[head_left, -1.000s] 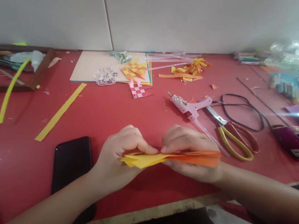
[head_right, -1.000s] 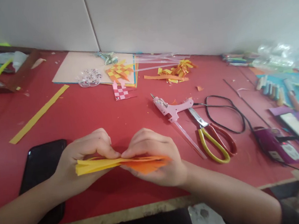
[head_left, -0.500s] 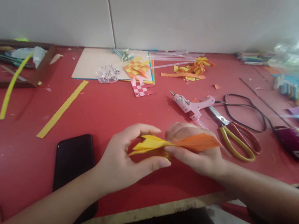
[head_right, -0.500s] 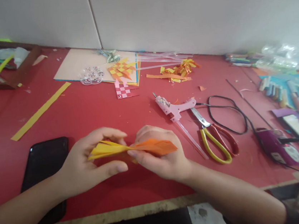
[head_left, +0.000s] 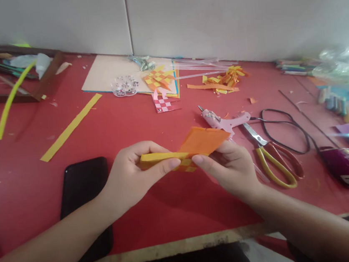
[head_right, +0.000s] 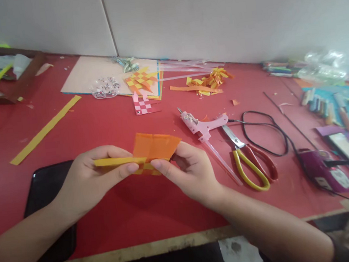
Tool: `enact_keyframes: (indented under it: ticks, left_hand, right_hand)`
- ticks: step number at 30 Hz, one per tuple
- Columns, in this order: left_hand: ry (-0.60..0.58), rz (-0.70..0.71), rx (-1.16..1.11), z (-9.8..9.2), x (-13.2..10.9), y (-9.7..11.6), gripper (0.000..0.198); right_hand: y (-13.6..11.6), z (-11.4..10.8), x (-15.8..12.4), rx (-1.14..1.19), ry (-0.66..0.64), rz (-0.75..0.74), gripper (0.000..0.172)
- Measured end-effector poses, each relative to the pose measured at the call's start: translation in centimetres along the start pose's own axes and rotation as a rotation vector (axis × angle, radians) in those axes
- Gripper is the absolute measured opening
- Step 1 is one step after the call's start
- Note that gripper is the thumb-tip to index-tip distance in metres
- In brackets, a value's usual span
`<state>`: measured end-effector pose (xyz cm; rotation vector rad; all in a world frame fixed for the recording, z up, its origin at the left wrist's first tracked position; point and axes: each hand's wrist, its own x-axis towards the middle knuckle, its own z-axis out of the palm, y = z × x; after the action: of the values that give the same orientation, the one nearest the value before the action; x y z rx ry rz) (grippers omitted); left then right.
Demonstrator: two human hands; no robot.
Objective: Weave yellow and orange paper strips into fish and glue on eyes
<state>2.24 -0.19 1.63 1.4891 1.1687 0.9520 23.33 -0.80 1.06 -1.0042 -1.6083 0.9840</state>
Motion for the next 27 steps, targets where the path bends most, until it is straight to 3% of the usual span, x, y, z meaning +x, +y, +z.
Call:
enact_keyframes:
  ticks: [3, 7, 13, 20, 22, 25, 27]
  left_hand:
    - [-0.043, -0.002, 0.063, 0.1, 0.1, 0.0, 0.015]
    - [-0.094, 0.031, 0.113, 0.2, 0.0, 0.2, 0.014]
    - [-0.1, 0.262, 0.241, -0.2, -0.1, 0.2, 0.012]
    - [-0.04, 0.4, 0.252, -0.4, -0.1, 0.3, 0.009]
    - [-0.02, 0.366, 0.255, -0.3, -0.1, 0.2, 0.01]
    - [-0.028, 0.206, 0.268, -0.1, 0.0, 0.2, 0.015]
    - [-0.054, 0.095, 0.259, 0.0, 0.0, 0.3, 0.019]
  right_hand:
    - [0.1, -0.3, 0.0, -0.142, -0.008, 0.0, 0.004]
    - [-0.1, -0.6, 0.0, -0.357, -0.064, -0.097, 0.012]
    - [-0.5, -1.1, 0.1, -0.347, -0.146, -0.286, 0.013]
    - [-0.5, -1.1, 0.2, -0.34, -0.149, -0.368, 0.02]
    - [-0.4, -1.1, 0.2, -0.342, -0.138, -0.318, 0.02]
    - [-0.4, -1.2, 0.1, -0.236, -0.146, -0.206, 0.03]
    - [-0.6, -1.4, 0.2, -0.134, -0.146, -0.117, 0.023]
